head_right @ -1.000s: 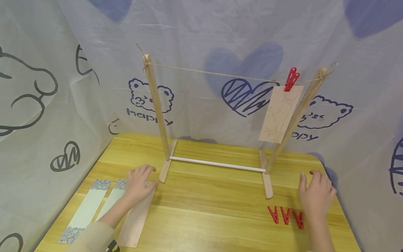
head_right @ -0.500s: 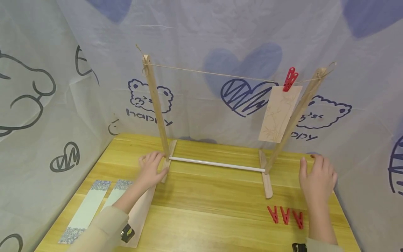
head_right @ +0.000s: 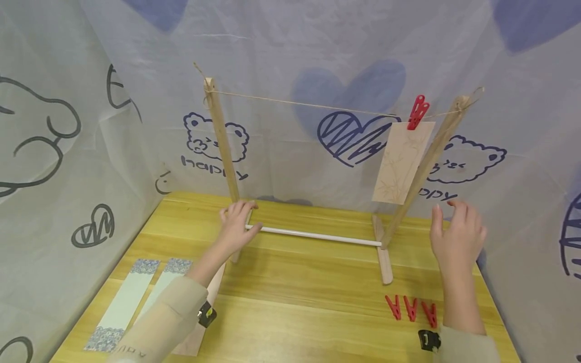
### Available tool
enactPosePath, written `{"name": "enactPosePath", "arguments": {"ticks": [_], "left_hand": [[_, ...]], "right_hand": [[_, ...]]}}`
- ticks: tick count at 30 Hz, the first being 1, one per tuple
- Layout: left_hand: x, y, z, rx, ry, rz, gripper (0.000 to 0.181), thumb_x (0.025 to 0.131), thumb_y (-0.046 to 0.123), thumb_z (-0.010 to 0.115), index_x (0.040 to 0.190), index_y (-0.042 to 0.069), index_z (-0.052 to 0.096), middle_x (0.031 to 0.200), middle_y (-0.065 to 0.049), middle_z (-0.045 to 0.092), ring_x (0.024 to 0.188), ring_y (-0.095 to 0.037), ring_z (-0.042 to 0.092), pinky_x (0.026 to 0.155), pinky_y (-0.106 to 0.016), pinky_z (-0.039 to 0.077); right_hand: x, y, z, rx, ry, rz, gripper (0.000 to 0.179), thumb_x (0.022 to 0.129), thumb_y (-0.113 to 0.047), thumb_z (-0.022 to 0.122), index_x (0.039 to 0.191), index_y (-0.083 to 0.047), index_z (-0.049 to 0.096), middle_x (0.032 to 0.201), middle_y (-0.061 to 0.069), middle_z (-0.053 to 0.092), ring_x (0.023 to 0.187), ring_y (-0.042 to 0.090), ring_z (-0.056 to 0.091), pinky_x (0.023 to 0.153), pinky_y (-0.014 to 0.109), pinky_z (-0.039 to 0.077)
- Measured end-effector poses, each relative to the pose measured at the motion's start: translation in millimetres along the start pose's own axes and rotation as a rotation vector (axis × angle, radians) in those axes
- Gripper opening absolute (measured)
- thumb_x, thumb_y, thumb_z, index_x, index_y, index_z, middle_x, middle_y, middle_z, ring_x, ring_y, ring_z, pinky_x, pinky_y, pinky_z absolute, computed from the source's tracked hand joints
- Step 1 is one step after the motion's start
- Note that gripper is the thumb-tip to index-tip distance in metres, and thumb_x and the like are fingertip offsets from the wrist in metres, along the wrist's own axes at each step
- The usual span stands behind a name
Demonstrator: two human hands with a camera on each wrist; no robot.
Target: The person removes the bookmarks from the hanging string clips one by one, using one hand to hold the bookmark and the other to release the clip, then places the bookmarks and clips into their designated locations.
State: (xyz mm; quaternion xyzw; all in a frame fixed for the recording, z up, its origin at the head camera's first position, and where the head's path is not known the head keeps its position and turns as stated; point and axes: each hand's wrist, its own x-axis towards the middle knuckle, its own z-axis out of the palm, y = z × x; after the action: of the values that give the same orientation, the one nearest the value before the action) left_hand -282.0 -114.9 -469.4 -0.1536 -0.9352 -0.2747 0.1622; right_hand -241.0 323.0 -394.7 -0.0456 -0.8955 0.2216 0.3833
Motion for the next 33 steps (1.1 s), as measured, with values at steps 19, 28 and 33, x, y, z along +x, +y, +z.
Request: {"name": "enactPosePath", "arguments": {"ticks": [19,28,33], "left_hand": [[45.6,43.2,26.4,-0.162,-0.050,0.032,0.041,0.086,0.027,0.060,0.121,0.010,0.047,0.121,-0.008,0.047,0.114,-0.026,0.037,0.099,-0.049,0.013],[63.8,68.1,37.1,-0.163,-0.103,0.116,0.040,0.092,0.036,0.051,0.125,0.014,0.044,0.124,-0.005,0.045,0.115,-0.024,0.036,0.098,-0.048,0.014],[72.6,79.5,42.5,-0.156,-0.134,0.144,0.043,0.093,0.039,0.048,0.127,0.013,0.042,0.127,-0.006,0.043,0.118,-0.025,0.034,0.098,-0.048,0.015]], "right_hand": [[43.9,-30.9,-15.0,0.050,0.054,-0.093,0.042,0.093,-0.031,0.049,0.119,0.002,0.048,0.125,0.023,0.045,0.121,0.036,0.037,0.095,0.053,0.025],[61.1,-38.0,-23.2,0.060,0.086,-0.172,0.042,0.093,-0.031,0.049,0.119,0.001,0.049,0.126,0.022,0.043,0.121,0.035,0.035,0.098,0.051,0.022],[68.8,-40.7,-28.2,0.050,0.072,-0.200,0.042,0.093,-0.032,0.048,0.122,-0.002,0.048,0.129,0.019,0.040,0.123,0.033,0.033,0.099,0.051,0.020]]}}
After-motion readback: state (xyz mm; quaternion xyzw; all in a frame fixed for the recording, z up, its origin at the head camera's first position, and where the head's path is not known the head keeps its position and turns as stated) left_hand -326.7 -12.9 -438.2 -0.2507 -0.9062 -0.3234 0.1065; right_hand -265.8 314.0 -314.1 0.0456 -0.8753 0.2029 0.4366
